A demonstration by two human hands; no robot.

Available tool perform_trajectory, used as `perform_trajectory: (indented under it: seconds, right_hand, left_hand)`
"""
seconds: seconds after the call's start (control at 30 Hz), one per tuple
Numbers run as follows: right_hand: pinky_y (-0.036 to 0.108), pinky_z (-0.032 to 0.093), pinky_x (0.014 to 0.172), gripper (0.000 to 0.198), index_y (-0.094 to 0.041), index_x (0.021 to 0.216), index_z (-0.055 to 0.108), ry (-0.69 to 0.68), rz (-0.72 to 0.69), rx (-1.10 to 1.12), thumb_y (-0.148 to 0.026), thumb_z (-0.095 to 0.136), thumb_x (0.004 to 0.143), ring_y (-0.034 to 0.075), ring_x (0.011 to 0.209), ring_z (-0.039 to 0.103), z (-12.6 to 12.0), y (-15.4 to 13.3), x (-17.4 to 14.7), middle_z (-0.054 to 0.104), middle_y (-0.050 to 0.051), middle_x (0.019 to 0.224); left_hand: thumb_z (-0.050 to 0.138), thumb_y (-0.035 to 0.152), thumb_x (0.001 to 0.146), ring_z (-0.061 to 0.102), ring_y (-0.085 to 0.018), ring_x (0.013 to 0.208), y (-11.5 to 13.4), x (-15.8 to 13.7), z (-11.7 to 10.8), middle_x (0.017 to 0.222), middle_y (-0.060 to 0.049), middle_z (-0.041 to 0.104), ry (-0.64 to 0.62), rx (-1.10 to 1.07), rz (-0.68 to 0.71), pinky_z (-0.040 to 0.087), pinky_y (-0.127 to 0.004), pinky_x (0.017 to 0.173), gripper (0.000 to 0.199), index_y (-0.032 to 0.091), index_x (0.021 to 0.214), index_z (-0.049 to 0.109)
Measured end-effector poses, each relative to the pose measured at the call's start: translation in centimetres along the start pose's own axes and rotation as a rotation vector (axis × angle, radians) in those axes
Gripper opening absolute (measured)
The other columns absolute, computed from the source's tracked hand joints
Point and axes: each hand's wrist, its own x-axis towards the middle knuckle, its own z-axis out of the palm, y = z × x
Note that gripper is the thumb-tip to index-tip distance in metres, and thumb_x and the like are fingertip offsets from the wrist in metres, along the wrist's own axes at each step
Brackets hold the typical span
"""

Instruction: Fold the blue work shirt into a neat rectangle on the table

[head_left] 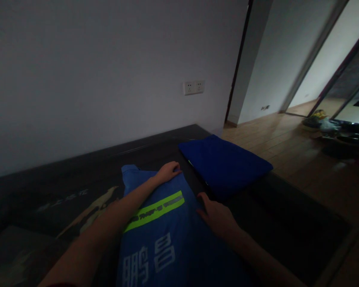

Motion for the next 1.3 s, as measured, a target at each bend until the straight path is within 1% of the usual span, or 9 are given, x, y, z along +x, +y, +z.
perform_trajectory:
  seconds: [0.13, 0.3, 0.37, 0.47, 0.63, 0.83, 0.97, 1.13, 1.3]
  right_hand:
    - [0.036, 0.046, 0.073, 0.036, -0.018, 0.123, 0.048, 0.029, -0.027, -0.082, -0.029, 0.046, 0.089, 0.027, 0.094, 0.063, -0.2, -0.1, -0.3, 0.066, 0.014, 0.104]
    - [0.044, 0.044, 0.091, 0.037, -0.017, 0.123, 0.052, 0.33, -0.204, -0.095, -0.033, 0.047, 0.09, 0.028, 0.113, 0.052, 0.1, -0.4, -0.4, 0.056, 0.015, 0.121]
    - [0.045, 0.04, 0.099, 0.036, -0.018, 0.125, 0.052, 0.377, -0.334, -0.099, -0.03, 0.044, 0.092, 0.027, 0.119, 0.048, 0.6, -0.6, -0.5, 0.053, 0.013, 0.128]
    - [0.046, 0.03, 0.108, 0.037, -0.02, 0.127, 0.052, 0.336, -0.482, -0.148, -0.026, 0.044, 0.091, 0.025, 0.127, 0.04, 1.8, -0.9, -0.4, 0.046, 0.01, 0.138]
    - [0.048, 0.028, 0.109, 0.041, -0.018, 0.131, 0.049, 0.268, -0.479, -0.211, -0.027, 0.046, 0.091, 0.026, 0.134, 0.032, 4.0, -0.2, 0.3, 0.039, 0.011, 0.143]
    - [0.049, 0.034, 0.105, 0.045, -0.024, 0.134, 0.047, 0.205, -0.437, -0.247, -0.034, 0.047, 0.09, 0.03, 0.132, 0.033, 5.0, 0.8, 0.9, 0.036, 0.01, 0.145]
    - [0.047, 0.034, 0.106, 0.045, -0.023, 0.132, 0.049, 0.224, -0.464, -0.213, -0.036, 0.046, 0.09, 0.029, 0.133, 0.032, 5.1, 1.1, 1.0, 0.04, 0.009, 0.143]
    - [0.047, 0.035, 0.105, 0.048, -0.02, 0.128, 0.054, 0.219, -0.498, -0.167, -0.047, 0.045, 0.089, 0.029, 0.133, 0.033, 3.5, 1.3, 1.1, 0.047, 0.01, 0.138]
    - [0.043, 0.039, 0.1, 0.038, -0.018, 0.114, 0.062, 0.285, -0.616, -0.103, -0.041, 0.045, 0.09, 0.025, 0.118, 0.05, -1.3, -3.6, 3.0, 0.059, 0.011, 0.123]
  left_hand:
    - [0.054, 0.037, 0.085, 0.055, -0.019, 0.087, 1.0, -0.1, -0.1, 0.092, -0.004, 0.059, 0.033, 0.108, -0.046, 0.043, -0.031, 0.078, 0.02, 0.019, 0.091, 0.057]
    - [0.047, 0.036, 0.09, 0.05, -0.022, 0.107, 3.4, -1.2, -2.0, 0.112, -0.008, 0.057, 0.216, 0.202, -0.03, 0.038, -0.035, 0.092, 0.026, 0.02, 0.109, 0.054]
    - [0.042, 0.033, 0.092, 0.051, -0.021, 0.107, 4.4, -2.2, -2.6, 0.113, -0.008, 0.058, 0.213, 0.185, -0.033, 0.038, -0.035, 0.093, 0.025, 0.02, 0.109, 0.055]
    - [0.042, 0.034, 0.092, 0.049, -0.023, 0.115, 5.7, -4.0, -2.3, 0.121, -0.01, 0.057, 0.066, 0.161, -0.003, 0.037, -0.036, 0.098, 0.032, 0.019, 0.117, 0.054]
    - [0.033, 0.037, 0.095, 0.026, -0.027, 0.136, 7.2, -6.0, 0.6, 0.146, -0.015, 0.033, -0.092, 0.165, -0.021, 0.023, -0.049, 0.108, 0.046, 0.02, 0.137, 0.038]
    - [0.032, 0.036, 0.095, 0.026, -0.023, 0.137, 7.8, -6.4, 1.4, 0.148, -0.009, 0.03, 0.004, 0.154, -0.012, 0.023, -0.048, 0.109, 0.045, 0.027, 0.139, 0.033]
    - [0.035, 0.027, 0.094, 0.04, -0.017, 0.127, 8.8, -7.1, -0.7, 0.136, -0.006, 0.048, 0.195, 0.124, -0.024, 0.023, -0.042, 0.111, 0.037, 0.023, 0.129, 0.045]
    - [0.043, 0.029, 0.091, 0.057, -0.02, 0.105, 10.2, -12.4, -5.1, 0.111, -0.005, 0.063, 0.05, 0.139, -0.016, 0.039, -0.039, 0.1, 0.027, 0.02, 0.112, 0.058]
    - [0.048, 0.04, 0.089, 0.048, -0.027, 0.12, 10.3, -19.9, -5.4, 0.126, -0.008, 0.055, -0.022, 0.201, -0.109, 0.031, -0.05, 0.104, 0.038, 0.024, 0.123, 0.052]
